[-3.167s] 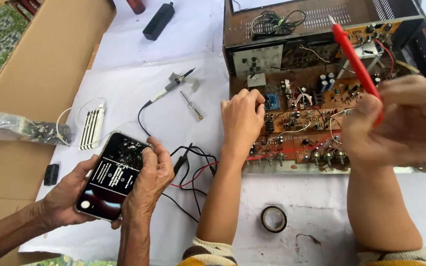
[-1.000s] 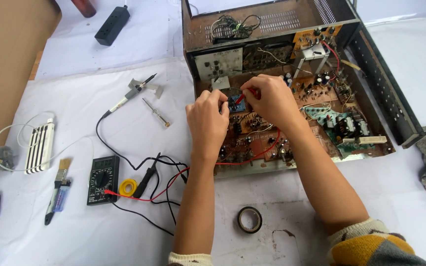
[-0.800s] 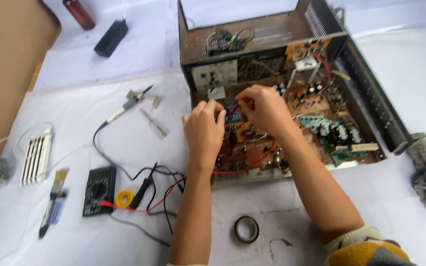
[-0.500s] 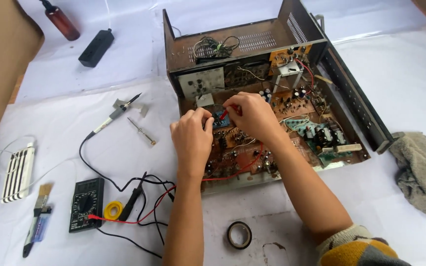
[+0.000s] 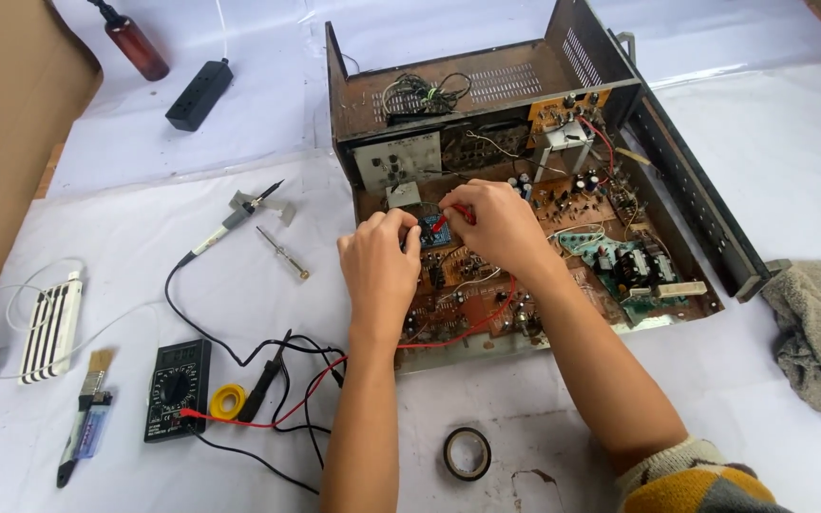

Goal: Repairing and testing an electronic circuit board using a soldering iron and a multimeter.

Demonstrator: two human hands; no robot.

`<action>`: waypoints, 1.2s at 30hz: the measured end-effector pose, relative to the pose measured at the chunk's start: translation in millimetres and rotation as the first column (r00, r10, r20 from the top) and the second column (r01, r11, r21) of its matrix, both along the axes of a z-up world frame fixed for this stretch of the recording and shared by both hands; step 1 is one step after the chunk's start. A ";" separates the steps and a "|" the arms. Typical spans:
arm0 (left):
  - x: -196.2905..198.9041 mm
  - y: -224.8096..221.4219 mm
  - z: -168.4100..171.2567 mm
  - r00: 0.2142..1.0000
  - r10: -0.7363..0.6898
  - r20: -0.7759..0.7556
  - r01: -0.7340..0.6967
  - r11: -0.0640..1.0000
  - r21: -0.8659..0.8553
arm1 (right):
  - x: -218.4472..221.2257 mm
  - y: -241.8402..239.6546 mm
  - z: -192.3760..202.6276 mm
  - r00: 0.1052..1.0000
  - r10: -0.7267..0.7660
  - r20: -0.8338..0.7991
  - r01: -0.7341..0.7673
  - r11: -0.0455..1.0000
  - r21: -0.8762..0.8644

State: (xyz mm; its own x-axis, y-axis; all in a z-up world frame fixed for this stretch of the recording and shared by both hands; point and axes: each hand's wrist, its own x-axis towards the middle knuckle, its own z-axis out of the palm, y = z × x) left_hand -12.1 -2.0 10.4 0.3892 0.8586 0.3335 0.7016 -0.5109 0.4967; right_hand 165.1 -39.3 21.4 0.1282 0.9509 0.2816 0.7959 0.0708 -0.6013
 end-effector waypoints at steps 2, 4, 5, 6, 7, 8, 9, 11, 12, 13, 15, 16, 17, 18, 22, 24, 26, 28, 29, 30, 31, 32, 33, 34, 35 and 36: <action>0.1 -1.2 1.7 1.000 -0.004 0.002 0.004 1.000 -0.006 | 0.2 -1.1 2.1 1.000 0.004 0.001 -0.004 1.000 -0.014; -0.8 -2.1 1.1 1.000 -0.001 0.007 0.001 1.000 -0.002 | -1.6 -4.5 5.3 1.000 0.003 -0.008 -0.003 1.000 -0.019; -0.6 -1.9 -0.8 1.000 -0.001 0.007 0.001 1.000 -0.006 | -1.9 -5.2 5.4 1.000 0.003 -0.008 -0.003 1.000 -0.023; -0.5 -1.6 -2.4 1.000 -0.005 0.010 0.005 1.000 0.000 | -2.2 -5.8 5.8 1.000 0.003 -0.003 -0.003 1.000 -0.018; 0.2 0.6 -2.8 1.000 -0.008 0.013 0.007 1.000 0.010 | -1.8 -4.3 7.2 1.000 0.004 0.001 -0.004 1.000 -0.010; 0.3 0.6 2.2 1.000 -0.006 0.013 0.006 1.000 0.009 | -0.3 -2.1 6.9 1.000 0.006 0.001 -0.006 1.000 -0.011; -1.4 -2.6 4.8 1.000 -0.010 0.010 0.010 1.000 0.006 | -0.5 -2.8 4.4 1.000 0.012 0.017 -0.011 1.000 -0.007; -4.2 -6.6 5.8 1.000 -0.010 0.000 0.010 1.000 -0.008 | -1.7 -4.3 -0.2 0.999 0.021 0.027 -0.020 1.000 -0.014; -5.0 -7.4 4.9 1.000 -0.010 0.006 0.010 1.000 -0.006 | -2.4 -5.2 -1.4 1.000 0.013 0.007 -0.013 1.000 0.000; -2.7 -4.0 7.2 1.000 -0.014 0.021 0.014 1.000 0.012 | -0.1 -2.4 1.6 1.000 0.001 -0.004 -0.001 1.000 0.028; -2.1 -2.0 5.2 1.000 -0.009 0.017 0.009 1.000 0.005 | -4.5 -7.3 5.5 1.000 -0.007 0.006 0.007 1.000 0.018; -2.7 -2.1 2.8 1.000 -0.005 0.011 0.005 1.000 -0.006 | -7.4 -10.5 6.1 1.000 -0.016 0.015 0.016 1.000 0.005; -3.4 -3.6 2.5 1.000 0.000 0.005 0.000 1.000 -0.017 | -6.0 -9.8 4.8 1.000 -0.011 0.009 0.011 1.000 -0.006; -4.1 -5.0 2.3 1.000 -0.003 0.021 0.003 1.000 0.003 | -4.5 -8.9 3.4 1.000 -0.007 0.018 0.007 1.000 0.002; -2.4 -2.3 -0.9 0.999 -0.010 0.033 0.009 0.999 0.031 | -1.5 -8.3 2.2 0.999 -0.012 0.030 0.012 1.000 0.021; -1.7 -1.2 -2.5 0.999 -0.008 0.032 0.007 1.000 0.028 | 0.0 -5.8 -1.1 1.000 0.000 0.021 0.000 1.000 0.019; -2.0 -0.7 -3.3 1.000 -0.007 0.030 0.006 1.000 0.025 | 0.2 -4.6 -2.5 1.000 0.010 0.011 -0.010 1.000 0.018; -2.3 -0.4 -3.2 0.999 -0.006 0.035 0.006 1.000 0.025 | 0.3 -3.9 -1.7 1.000 0.005 0.015 -0.005 1.000 0.021; -2.0 -0.1 -3.5 0.999 -0.004 0.037 0.003 1.000 0.024 | -0.5 -6.0 0.6 1.000 0.007 0.017 -0.008 1.000 0.020; -1.9 0.2 -3.8 0.999 -0.004 0.038 0.003 1.000 0.022 | -1.5 -8.1 3.0 1.000 -0.004 0.014 0.003 1.000 0.026; -2.3 0.4 -4.0 0.999 -0.004 0.038 0.004 1.000 0.020 | -3.0 -10.4 5.0 1.000 -0.015 0.008 0.015 0.999 0.032; -1.9 0.6 -3.6 0.999 -0.003 0.038 0.002 1.000 0.019 | -1.4 -7.5 1.9 1.000 -0.014 0.008 0.014 0.999 0.031; -1.7 0.4 -3.4 0.999 0.000 0.032 0.000 1.000 0.023 | -0.1 -5.0 -1.6 1.000 -0.006 0.012 0.005 0.999 0.040; -1.4 0.3 -3.2 1.000 0.002 0.026 -0.003 1.000 0.026 | 1.3 -2.5 -5.1 1.000 0.002 0.016 -0.003 0.999 0.049; -1.7 0.5 -3.7 1.000 0.001 0.026 -0.001 1.000 0.025 | 1.1 -3.4 -4.2 1.000 0.001 0.016 -0.002 0.999 0.048; -2.0 0.6 -4.1 1.000 -0.001 0.027 0.000 1.000 0.027 | 0.9 -4.3 -3.3 1.000 0.004 0.008 -0.004 0.999 0.042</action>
State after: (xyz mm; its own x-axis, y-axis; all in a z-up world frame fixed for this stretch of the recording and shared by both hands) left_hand -14.1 -1.3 6.3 0.3800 0.8491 0.3670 0.6877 -0.5247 0.5018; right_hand 166.1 -43.6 18.2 0.1223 0.9386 0.3227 0.8003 0.0990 -0.5914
